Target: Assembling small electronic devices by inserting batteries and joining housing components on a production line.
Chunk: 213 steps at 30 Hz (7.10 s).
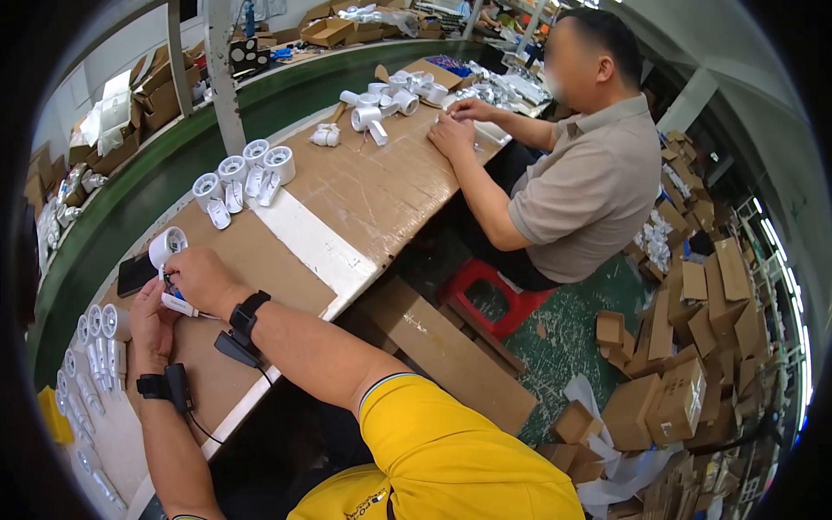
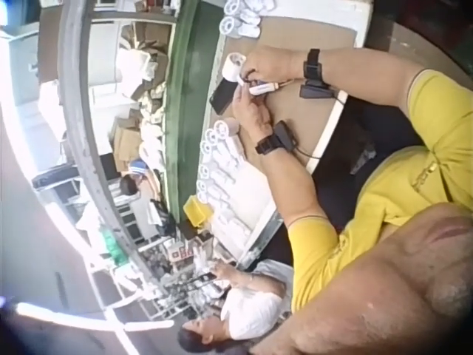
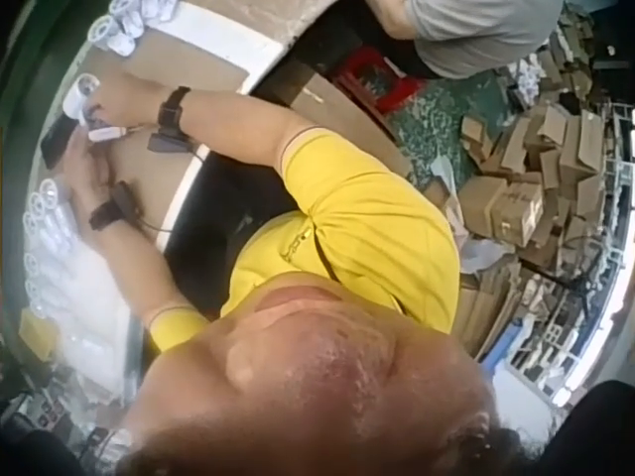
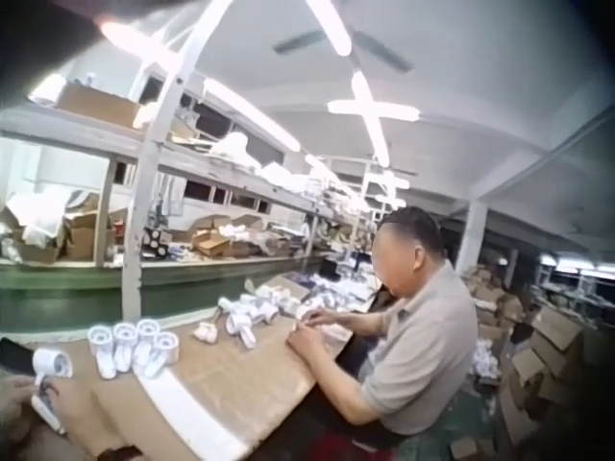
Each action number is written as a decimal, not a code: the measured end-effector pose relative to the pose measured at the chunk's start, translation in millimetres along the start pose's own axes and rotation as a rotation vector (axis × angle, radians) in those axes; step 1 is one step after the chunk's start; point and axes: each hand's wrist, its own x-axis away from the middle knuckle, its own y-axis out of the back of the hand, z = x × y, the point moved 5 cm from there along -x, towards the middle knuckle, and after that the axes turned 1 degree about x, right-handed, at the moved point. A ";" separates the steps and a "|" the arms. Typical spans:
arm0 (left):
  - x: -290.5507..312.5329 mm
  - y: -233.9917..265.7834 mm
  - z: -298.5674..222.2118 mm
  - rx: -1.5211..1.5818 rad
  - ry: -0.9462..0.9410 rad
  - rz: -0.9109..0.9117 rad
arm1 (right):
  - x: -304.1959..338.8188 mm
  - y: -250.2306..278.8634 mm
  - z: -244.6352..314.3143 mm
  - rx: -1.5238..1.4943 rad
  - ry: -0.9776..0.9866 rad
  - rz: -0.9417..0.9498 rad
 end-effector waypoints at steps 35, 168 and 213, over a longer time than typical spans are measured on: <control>13.2 7.8 -5.8 0.020 0.037 0.009 | -0.6 -12.1 -2.2 -0.165 -0.041 0.044; 18.5 -27.0 -14.5 0.401 -0.237 -0.001 | 4.9 -9.4 12.2 -0.714 -0.361 0.052; -3.7 7.1 5.5 0.168 -0.190 -0.048 | 4.1 -16.8 14.3 -0.312 -0.195 0.083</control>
